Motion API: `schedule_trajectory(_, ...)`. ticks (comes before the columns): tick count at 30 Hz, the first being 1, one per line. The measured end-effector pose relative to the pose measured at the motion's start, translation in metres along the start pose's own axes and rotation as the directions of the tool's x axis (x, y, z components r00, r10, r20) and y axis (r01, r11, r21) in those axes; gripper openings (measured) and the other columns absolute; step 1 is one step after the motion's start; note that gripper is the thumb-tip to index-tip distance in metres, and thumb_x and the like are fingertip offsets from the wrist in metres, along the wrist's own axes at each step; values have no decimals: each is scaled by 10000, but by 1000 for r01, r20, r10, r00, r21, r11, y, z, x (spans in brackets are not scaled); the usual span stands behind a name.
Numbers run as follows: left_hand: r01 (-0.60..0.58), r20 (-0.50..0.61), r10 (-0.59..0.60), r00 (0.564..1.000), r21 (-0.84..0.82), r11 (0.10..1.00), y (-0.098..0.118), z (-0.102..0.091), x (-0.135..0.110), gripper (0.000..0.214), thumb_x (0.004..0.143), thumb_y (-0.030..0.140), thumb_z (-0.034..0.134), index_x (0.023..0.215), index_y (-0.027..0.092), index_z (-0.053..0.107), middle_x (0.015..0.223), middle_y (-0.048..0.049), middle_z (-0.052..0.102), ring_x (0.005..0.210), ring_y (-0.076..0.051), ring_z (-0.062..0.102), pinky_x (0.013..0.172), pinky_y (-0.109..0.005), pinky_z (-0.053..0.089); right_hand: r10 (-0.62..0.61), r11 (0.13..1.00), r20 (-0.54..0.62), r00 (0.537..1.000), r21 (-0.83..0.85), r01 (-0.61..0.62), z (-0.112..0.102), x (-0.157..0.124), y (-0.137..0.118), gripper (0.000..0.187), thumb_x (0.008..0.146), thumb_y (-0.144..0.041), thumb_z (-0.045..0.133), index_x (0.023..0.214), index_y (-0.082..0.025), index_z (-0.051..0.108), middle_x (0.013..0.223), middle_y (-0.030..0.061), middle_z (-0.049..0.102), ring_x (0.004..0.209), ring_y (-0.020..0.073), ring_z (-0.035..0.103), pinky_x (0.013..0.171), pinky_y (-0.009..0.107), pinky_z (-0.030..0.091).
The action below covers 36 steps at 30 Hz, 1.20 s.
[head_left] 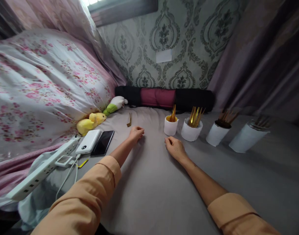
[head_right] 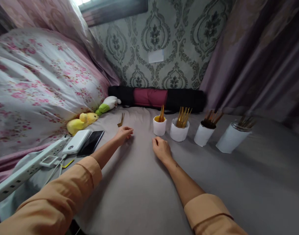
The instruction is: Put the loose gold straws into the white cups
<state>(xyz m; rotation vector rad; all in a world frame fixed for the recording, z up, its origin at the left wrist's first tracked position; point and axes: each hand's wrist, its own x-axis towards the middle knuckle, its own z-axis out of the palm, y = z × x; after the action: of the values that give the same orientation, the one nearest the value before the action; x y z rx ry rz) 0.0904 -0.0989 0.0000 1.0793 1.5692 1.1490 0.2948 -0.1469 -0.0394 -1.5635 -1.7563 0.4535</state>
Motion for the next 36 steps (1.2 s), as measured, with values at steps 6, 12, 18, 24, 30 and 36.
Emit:
schedule_trajectory(6,-39,-41,48,998,207,978,-5,-2,13,68,643,99,626,645,139,571,532,-8,539,456,-80,460,426,-182,303,13,1000,13,1000,6,-13,-1,-1,-2,314,843,-376,391,732,-197,624,641,43,644,586,150,564,559,232,337)
schedule_trajectory(12,-71,-85,113,990,392,917,-10,-10,27,53,633,123,613,683,139,612,498,-7,516,487,-108,494,469,-199,332,13,1000,21,1000,8,-13,-2,-1,-3,314,845,-374,393,725,-198,624,618,37,635,586,149,566,560,231,336)
schedule_trajectory(18,-79,-134,180,974,548,833,-7,-27,42,117,644,148,568,733,141,643,581,-36,579,589,-141,554,548,-213,371,-1,1000,14,1000,2,1,-2,-1,-3,310,848,-357,388,720,-193,618,624,33,635,588,144,563,559,227,333)
schedule_trajectory(24,-43,-183,211,960,651,758,1,-48,55,168,672,162,549,795,142,663,759,-70,656,757,-176,599,641,-218,408,-4,1000,18,1000,15,4,-2,-1,-1,296,844,-346,394,735,-192,623,641,31,641,608,142,572,578,225,342)
schedule_trajectory(30,5,-221,203,954,688,726,1,-62,69,205,693,243,568,838,142,670,797,-91,666,786,-200,607,635,-245,424,2,1000,12,1000,6,-2,-1,-1,-1,303,843,-353,393,714,-195,616,634,32,636,608,143,571,579,228,340)
schedule_trajectory(36,-2,-219,222,950,708,706,-3,-69,80,196,693,233,565,828,140,674,809,-95,669,793,-204,610,644,-254,431,8,1000,8,1000,2,-8,-1,-2,-3,311,846,-359,392,709,-193,616,627,31,634,597,139,565,572,227,337)
